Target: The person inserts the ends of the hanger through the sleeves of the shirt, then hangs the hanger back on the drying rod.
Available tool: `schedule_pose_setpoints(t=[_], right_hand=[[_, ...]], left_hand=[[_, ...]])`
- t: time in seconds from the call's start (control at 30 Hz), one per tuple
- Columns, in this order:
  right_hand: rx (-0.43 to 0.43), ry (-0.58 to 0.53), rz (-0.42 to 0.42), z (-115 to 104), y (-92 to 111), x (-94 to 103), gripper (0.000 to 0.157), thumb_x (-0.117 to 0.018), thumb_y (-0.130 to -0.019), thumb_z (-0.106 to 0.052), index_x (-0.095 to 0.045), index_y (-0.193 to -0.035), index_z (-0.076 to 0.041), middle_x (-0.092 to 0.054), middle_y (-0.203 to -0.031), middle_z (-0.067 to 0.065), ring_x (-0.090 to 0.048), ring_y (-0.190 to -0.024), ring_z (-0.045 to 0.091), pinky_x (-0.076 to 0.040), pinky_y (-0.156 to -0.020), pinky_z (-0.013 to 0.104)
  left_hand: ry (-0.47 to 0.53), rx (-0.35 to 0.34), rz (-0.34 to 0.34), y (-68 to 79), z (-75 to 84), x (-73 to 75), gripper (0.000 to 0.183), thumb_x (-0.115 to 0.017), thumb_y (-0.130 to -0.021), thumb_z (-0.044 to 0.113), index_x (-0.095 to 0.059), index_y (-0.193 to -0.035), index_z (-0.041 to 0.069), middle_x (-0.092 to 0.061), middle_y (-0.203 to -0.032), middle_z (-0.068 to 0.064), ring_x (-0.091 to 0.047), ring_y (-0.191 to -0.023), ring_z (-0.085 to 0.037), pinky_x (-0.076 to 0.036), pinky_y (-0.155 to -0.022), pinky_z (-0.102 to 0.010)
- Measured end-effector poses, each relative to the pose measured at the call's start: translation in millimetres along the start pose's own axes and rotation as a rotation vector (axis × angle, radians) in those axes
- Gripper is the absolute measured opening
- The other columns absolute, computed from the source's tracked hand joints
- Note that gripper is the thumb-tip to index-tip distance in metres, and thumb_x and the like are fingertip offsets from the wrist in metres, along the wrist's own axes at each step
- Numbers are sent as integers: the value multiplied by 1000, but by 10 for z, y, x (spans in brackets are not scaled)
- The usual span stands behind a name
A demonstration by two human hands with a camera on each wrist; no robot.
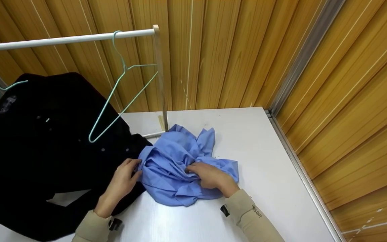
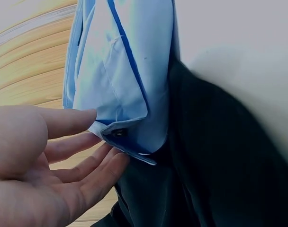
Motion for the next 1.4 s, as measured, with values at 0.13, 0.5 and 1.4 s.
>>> schedule_pose_setpoints(t=[0.13,0.5,1.4], right_hand=[[20,-17,21,4,10,36,47,-70,-88,7,-59,-133,-1,-62,-130,12,-57,-123,32,-44,-106,48],[-43,-60,81,17,28,192,45,-67,-94,-2,-55,-138,1,-59,-136,14,-54,-129,34,-41,-109,52],[-146,-9,570,116,188,531,16,-84,-82,-2,-76,-95,-7,-67,-95,-1,-61,-75,17,-51,-63,31]], left_hand=[[7,-3,18,-2,-21,4,32,-76,-80,-11,-67,-111,-11,-64,-98,-21,-67,-90,-40,-55,-79,-52],[-17,-6,51,-13,-81,49,22,-69,-82,-15,-68,-103,-11,-65,-92,-20,-68,-83,-42,-57,-70,-52],[97,42,160,-34,55,424,11,-69,-80,-6,-73,-89,-1,-63,-77,-3,-61,-65,-20,-54,-59,-38]])
Point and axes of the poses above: each hand's wrist, its own y-axis away from the middle knuckle, its own x-axis out of the back of the hand, z = x × y, the point moved 4 cm from there along -y, towards the middle knuckle
